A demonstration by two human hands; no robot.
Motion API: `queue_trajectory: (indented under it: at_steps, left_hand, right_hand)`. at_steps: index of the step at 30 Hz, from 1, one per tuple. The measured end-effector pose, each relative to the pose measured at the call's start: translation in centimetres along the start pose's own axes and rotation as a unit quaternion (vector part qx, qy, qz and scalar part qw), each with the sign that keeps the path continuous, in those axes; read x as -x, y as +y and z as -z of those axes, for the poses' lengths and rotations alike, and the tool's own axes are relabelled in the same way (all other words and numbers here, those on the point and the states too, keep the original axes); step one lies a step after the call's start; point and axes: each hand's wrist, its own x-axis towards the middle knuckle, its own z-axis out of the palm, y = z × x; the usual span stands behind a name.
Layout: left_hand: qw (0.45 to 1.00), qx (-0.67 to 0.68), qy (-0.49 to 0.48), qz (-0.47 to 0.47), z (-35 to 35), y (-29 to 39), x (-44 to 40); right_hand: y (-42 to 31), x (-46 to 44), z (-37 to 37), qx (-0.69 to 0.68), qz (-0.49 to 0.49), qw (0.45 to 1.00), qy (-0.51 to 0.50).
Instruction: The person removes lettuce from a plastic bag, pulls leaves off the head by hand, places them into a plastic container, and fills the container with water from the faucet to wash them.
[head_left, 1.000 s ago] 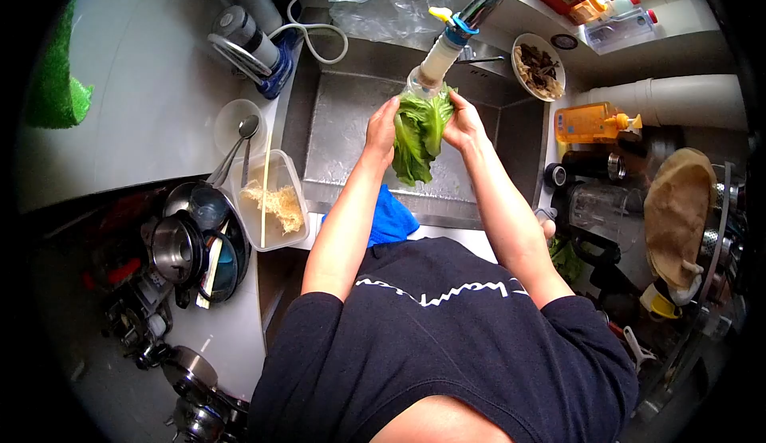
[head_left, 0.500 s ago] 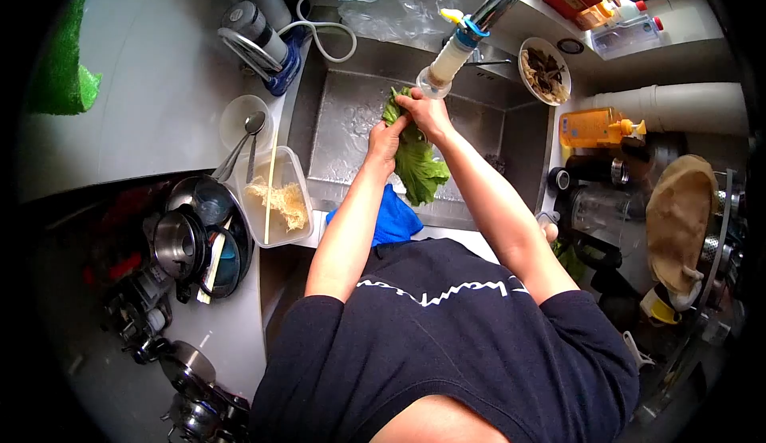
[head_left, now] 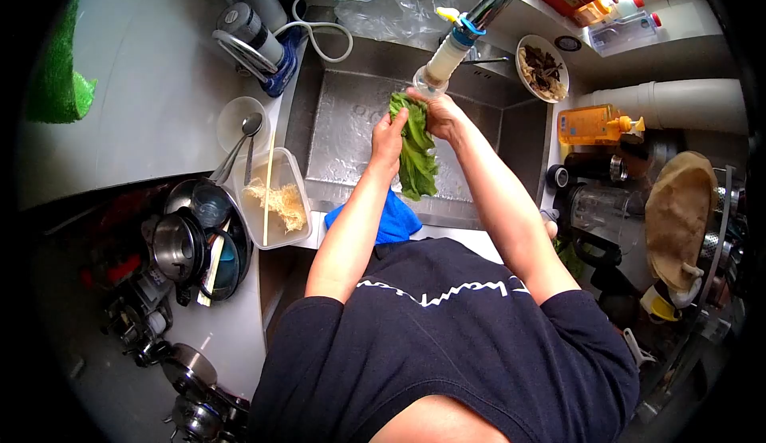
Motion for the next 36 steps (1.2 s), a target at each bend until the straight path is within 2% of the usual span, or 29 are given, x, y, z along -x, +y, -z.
queue_trajectory:
  at_steps: [1,3,5,7,9,12,13,15,16,18,21,24,27,29,31,32,33,35,36]
  left_hand:
    - [1.000,-0.014,-0.024,0.001,0.4,-0.4,-0.2]
    - [0.999,-0.026,-0.025,-0.002,0.8,-0.5,-0.3]
    - [0.999,-0.034,0.006,-0.003,0.6,0.1,-0.1]
    - [1.000,-0.007,0.013,-0.003,0.7,0.5,-0.4]
    - [1.000,0.021,0.020,-0.003,0.9,0.9,-1.1]
    - [0.999,0.031,0.017,-0.020,0.9,1.1,-1.9]
    - [0.999,0.031,0.016,-0.018,0.7,1.0,-1.9]
    - [0.997,-0.050,-0.028,-0.049,0.2,0.9,-2.0]
    - [0.996,-0.050,-0.043,-0.052,0.2,0.5,-2.3]
    - [0.998,-0.034,-0.035,-0.032,0.0,0.8,-1.7]
    - [1.000,-0.008,-0.024,-0.014,0.3,1.0,-1.7]
    - [0.996,0.059,0.027,0.057,0.7,1.8,-2.0]
    - [0.999,0.040,0.031,0.021,1.5,1.6,-3.3]
    - [0.998,0.000,0.059,0.011,2.2,1.8,-3.8]
    - [0.970,-0.211,0.101,-0.072,2.8,2.6,-3.6]
    - [0.931,-0.321,0.140,-0.099,3.0,2.9,-3.3]
    - [0.931,-0.322,0.141,-0.100,2.2,3.6,-2.2]
    - [0.819,-0.509,0.079,-0.254,0.2,4.7,-0.1]
    - [0.798,-0.537,0.043,-0.270,-0.7,5.1,0.8]
  right_hand:
    - [-0.3,0.5,-0.5,0.060,0.012,0.998,-0.031]
    - [-0.2,-0.4,0.1,0.088,0.028,0.996,-0.020]
    - [-0.3,-0.7,0.4,0.088,0.087,0.989,0.085]
    - [0.0,-0.9,0.8,0.066,0.088,0.990,0.091]
    - [0.0,-0.8,1.0,-0.041,0.055,0.996,0.060]
    - [0.2,0.5,0.9,-0.034,0.001,0.997,0.072]
    - [0.2,1.2,1.2,-0.001,-0.033,0.999,0.010]
    - [0.7,0.6,2.1,0.067,-0.056,0.995,-0.051]
    - [0.7,0.8,2.1,0.065,-0.056,0.995,-0.050]
    - [0.4,1.4,1.7,0.055,0.039,0.996,0.052]
    - [0.0,1.2,2.5,0.035,0.065,0.997,0.020]
    - [0.0,0.8,2.5,0.019,0.078,0.997,0.010]
    - [0.1,0.0,2.3,0.041,0.074,0.996,0.012]
    - [-0.1,-0.3,1.5,0.045,0.099,0.993,0.036]
    - [-0.6,-0.3,0.8,0.063,0.119,0.989,0.066]
    - [-0.7,-0.4,0.6,0.080,0.150,0.983,0.073]
    - [-0.9,-0.6,0.6,0.096,0.180,0.976,0.081]
    - [-1.0,-0.7,0.2,0.086,0.167,0.979,0.079]
    - [-1.3,-0.1,-0.6,0.064,0.134,0.985,0.084]
